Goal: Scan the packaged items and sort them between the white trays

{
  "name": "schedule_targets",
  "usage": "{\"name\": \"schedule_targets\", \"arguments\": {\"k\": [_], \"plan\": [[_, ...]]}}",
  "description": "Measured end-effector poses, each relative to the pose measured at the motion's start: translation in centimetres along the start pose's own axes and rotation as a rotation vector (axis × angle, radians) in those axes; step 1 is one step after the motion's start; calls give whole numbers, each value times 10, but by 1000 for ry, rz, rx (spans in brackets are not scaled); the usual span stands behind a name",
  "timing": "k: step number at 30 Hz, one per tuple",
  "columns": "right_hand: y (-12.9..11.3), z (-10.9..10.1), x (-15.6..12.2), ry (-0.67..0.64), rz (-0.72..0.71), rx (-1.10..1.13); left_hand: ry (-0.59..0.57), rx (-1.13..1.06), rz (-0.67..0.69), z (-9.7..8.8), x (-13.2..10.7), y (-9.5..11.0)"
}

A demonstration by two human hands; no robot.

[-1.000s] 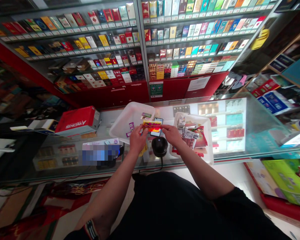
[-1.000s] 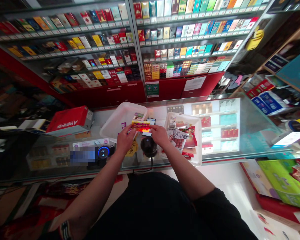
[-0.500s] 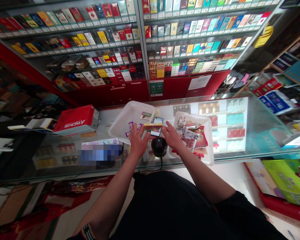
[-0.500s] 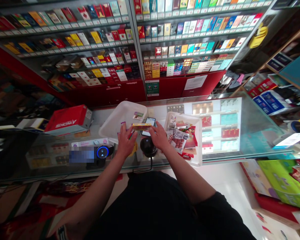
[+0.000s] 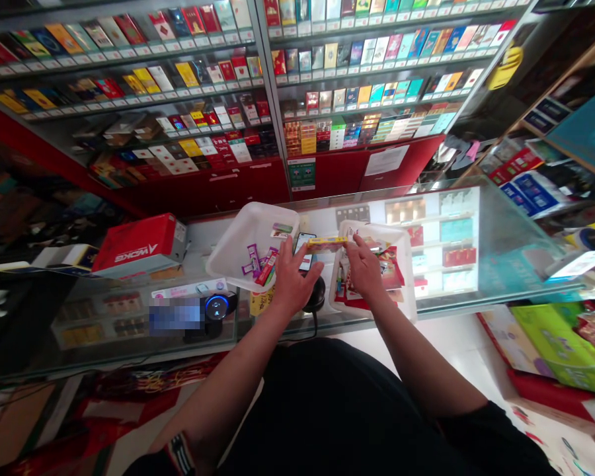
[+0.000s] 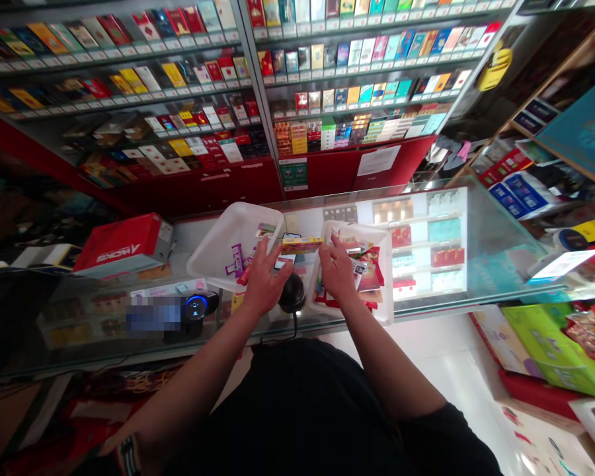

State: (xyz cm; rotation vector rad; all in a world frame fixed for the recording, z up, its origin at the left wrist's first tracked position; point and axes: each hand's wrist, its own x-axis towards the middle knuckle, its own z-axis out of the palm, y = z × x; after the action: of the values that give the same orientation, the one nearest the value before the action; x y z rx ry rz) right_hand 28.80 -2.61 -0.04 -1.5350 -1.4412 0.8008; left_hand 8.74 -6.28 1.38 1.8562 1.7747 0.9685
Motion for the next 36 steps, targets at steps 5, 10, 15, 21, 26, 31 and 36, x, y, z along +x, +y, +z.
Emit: {"name": "schedule_targets", "arguments": {"k": [5, 10, 15, 21, 26, 31, 36], "plan": [[13, -35, 0, 130, 102, -29, -93, -49, 42, 24, 1, 30], [30, -71, -6, 224, 118, -133, -216, -114, 61, 50, -7, 56], [45, -105, -26, 279, 119, -277, -354, -189, 85, 69, -26, 73], [62, -127, -63, 250, 167, -364, -470, -179, 79, 82, -48, 81], [84, -129, -82, 221, 200, -389, -512, -136, 109, 94, -62, 80], [99, -127, -91, 180, 199, -420, -541, -111, 83, 103, -70, 74], [97, -120, -91, 207, 243, -417, -541, -115, 79, 92, -71, 69]]}}
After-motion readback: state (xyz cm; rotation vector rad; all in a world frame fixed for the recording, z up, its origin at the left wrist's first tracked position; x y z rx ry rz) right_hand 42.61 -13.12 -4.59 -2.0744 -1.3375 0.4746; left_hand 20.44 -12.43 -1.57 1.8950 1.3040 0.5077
